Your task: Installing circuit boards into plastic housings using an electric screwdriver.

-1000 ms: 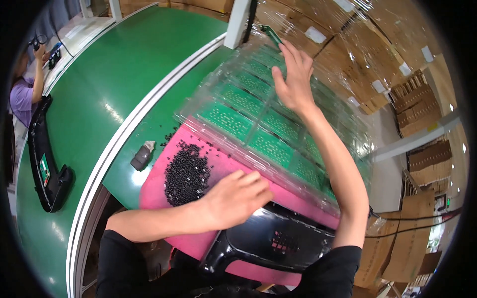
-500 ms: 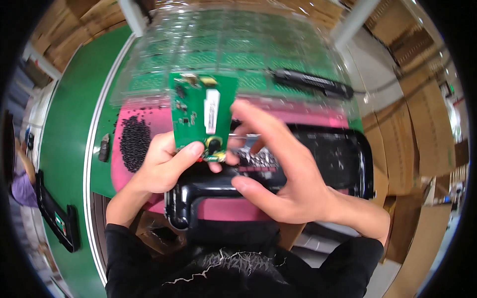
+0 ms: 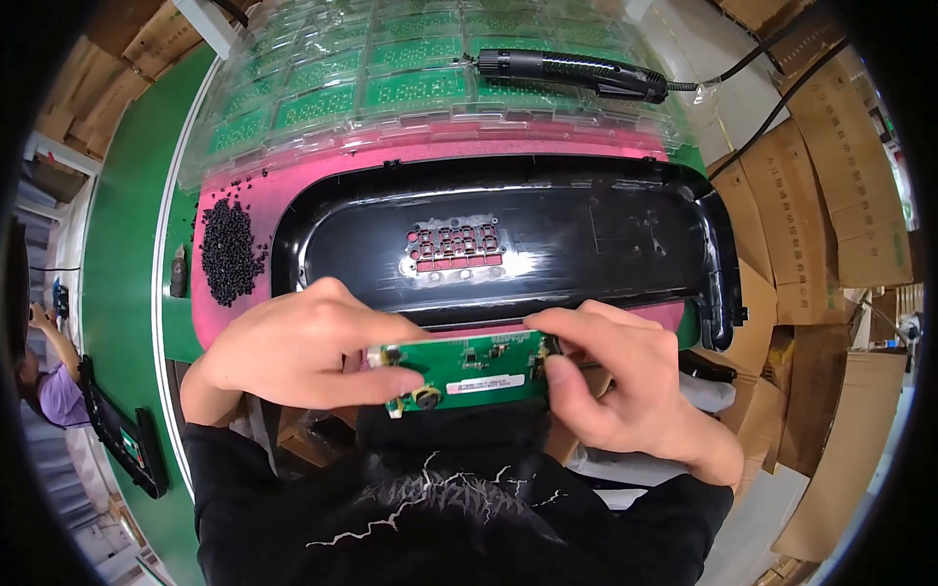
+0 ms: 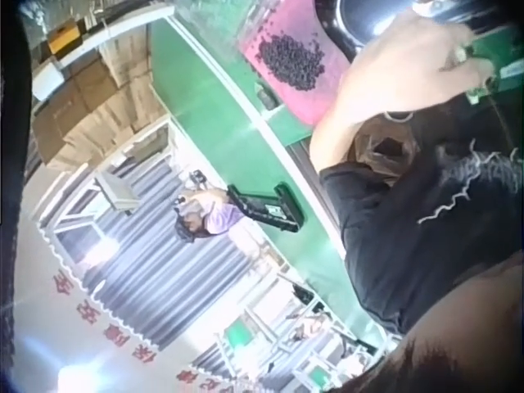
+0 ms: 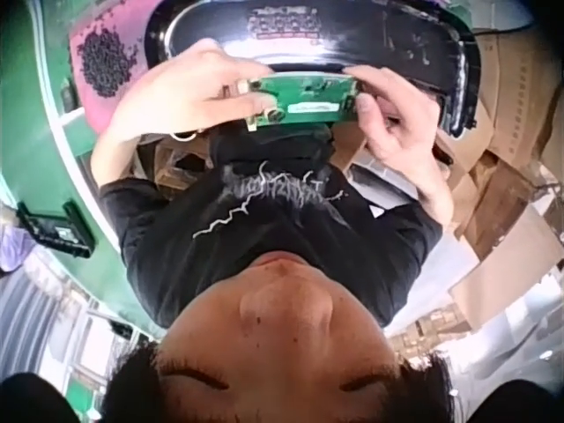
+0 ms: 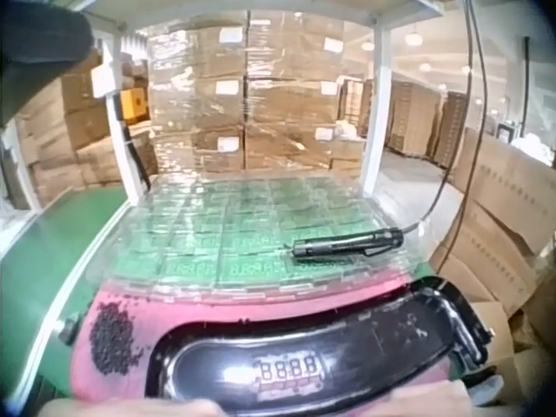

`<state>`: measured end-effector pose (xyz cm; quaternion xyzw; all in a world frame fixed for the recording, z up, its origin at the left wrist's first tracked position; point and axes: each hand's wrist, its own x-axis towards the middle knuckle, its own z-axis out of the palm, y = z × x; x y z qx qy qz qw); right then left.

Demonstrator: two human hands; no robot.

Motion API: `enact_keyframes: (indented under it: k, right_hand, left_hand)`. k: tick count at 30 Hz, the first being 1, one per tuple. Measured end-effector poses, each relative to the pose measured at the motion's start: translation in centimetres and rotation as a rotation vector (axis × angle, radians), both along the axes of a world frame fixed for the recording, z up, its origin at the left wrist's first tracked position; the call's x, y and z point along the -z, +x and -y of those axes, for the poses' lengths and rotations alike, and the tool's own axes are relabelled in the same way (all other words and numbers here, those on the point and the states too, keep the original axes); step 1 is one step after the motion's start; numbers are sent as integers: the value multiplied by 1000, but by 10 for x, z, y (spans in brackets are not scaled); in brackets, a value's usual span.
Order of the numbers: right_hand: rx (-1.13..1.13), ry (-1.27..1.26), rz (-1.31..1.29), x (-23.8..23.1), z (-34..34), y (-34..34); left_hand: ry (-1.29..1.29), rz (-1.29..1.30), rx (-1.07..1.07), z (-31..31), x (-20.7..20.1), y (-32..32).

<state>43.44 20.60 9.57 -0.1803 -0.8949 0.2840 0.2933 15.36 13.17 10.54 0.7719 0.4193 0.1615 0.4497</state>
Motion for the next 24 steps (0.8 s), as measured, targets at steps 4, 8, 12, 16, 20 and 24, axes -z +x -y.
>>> enact_keyframes:
  k: [4, 8, 12, 16, 20, 24]
  right_hand:
    - [92, -410, -61, 11, -1, 7]
    - [177, -773, 17, 11, -16, 2]
    - [95, -945, -30, 21, -36, -10]
    - [33, -700, -13, 32, -60, -25]
    - [105, -578, 141, 35, -66, -38]
    - [77, -150, 186, 37, -68, -43]
  left_hand:
    - [188, 5, -290, 5, 5, 3]
    - [260, 73, -361, 3, 3, 5]
    - [344, -110, -353, -6, 8, -9]
    - [310, -186, -372, -31, 15, -26]
    - [313, -258, -385, -35, 35, -34]
    - [307, -295, -403, -36, 34, -33]
